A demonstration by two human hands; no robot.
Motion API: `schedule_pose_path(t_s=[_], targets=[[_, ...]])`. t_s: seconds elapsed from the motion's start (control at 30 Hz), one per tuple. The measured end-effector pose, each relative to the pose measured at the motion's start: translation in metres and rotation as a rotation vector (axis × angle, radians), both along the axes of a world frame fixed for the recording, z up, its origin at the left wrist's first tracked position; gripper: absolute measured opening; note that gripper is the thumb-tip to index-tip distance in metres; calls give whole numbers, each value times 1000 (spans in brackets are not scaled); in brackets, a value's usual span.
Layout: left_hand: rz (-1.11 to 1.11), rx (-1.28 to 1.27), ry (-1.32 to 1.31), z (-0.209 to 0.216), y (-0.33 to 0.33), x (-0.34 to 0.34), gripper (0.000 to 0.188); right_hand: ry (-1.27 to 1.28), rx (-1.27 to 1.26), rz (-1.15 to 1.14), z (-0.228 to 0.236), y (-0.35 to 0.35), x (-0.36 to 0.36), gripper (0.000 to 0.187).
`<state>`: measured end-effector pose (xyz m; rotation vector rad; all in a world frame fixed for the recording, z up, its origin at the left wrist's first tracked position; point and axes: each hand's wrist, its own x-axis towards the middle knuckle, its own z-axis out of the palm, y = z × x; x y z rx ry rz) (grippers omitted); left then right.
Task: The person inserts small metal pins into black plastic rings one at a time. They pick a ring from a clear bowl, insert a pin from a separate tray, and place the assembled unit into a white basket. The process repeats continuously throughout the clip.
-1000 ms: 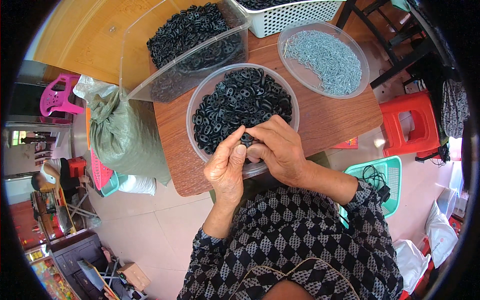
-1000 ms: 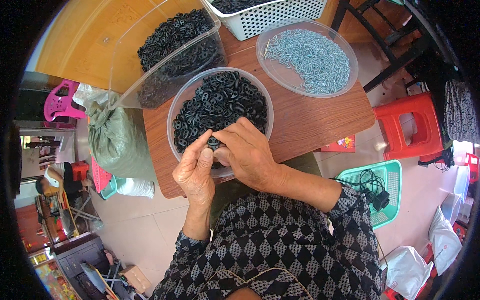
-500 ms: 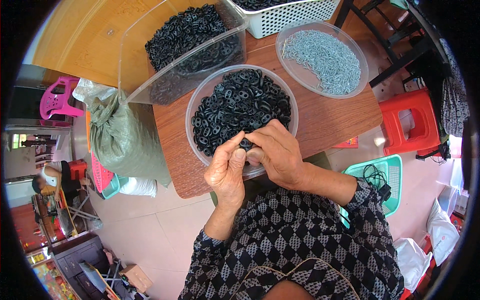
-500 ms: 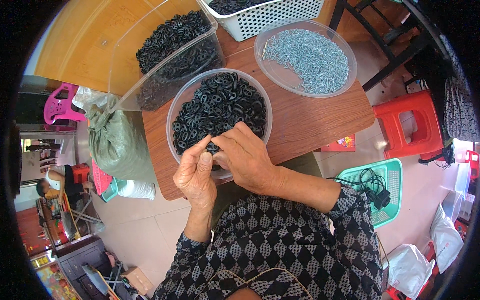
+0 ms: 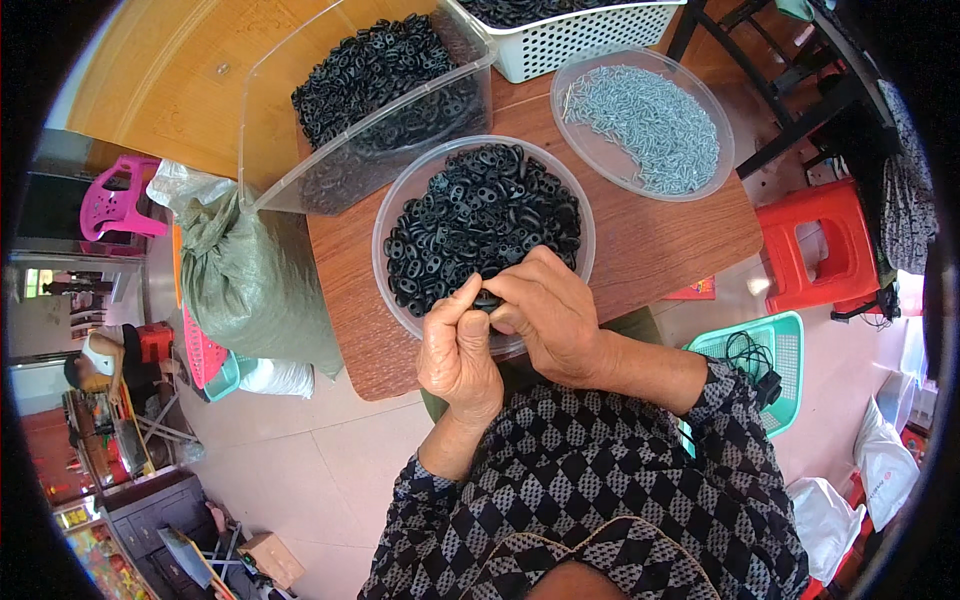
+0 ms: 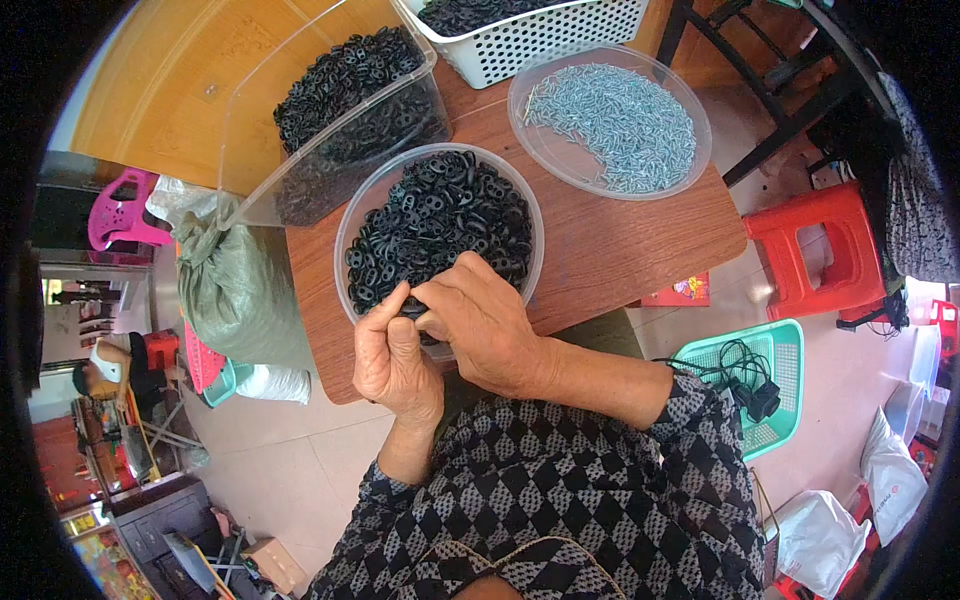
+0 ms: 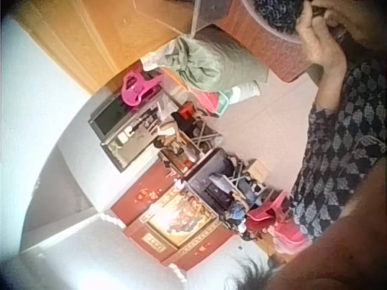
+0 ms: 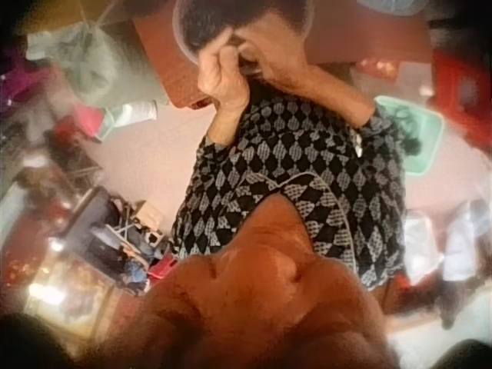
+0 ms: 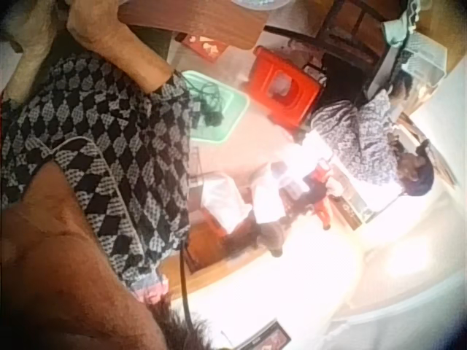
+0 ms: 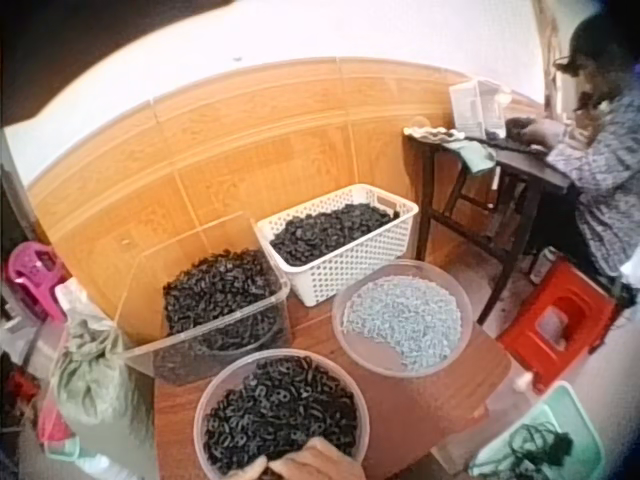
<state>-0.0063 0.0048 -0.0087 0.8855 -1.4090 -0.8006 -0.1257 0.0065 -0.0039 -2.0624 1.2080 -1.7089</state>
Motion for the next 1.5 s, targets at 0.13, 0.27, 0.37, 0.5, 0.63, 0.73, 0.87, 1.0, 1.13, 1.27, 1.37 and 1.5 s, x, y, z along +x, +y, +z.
schedule_pose_path(t_s=[0.13,0.27,0.37,0.5,0.63,0.73,0.87,1.0,1.13,1.27,1.37,1.5], targets=[[8,42,35,-2,1,-1,29,-22,-36,-29,2,-3,0,21],[35,43,50,-2,0,-4,28,-26,-60,-34,0,-7,3,26],[18,72,79,-2,-2,-5,27,-23,-64,-39,-1,-8,4,30],[1,24,48,-2,-6,-8,20,-19,-63,-67,-1,-10,1,28],[40,52,-8,-2,-6,-7,16,-15,-66,-33,1,-11,-2,25],[38,59,-60,4,-6,-7,18,-104,37,9,2,-10,-5,20],[-68,256,-12,18,-14,-10,20,-172,253,45,12,-13,-18,13],[-77,440,27,20,-31,2,26,-213,366,-87,15,-40,-42,13],[4,318,-36,14,-42,37,26,-77,192,-266,45,-115,-112,17],[48,217,-216,0,-48,51,18,69,161,-662,71,-183,-157,24],[78,70,-462,5,-51,42,21,185,120,-665,69,-190,-165,21],[32,-127,-732,9,-56,44,28,190,124,-501,47,-147,-132,20]])
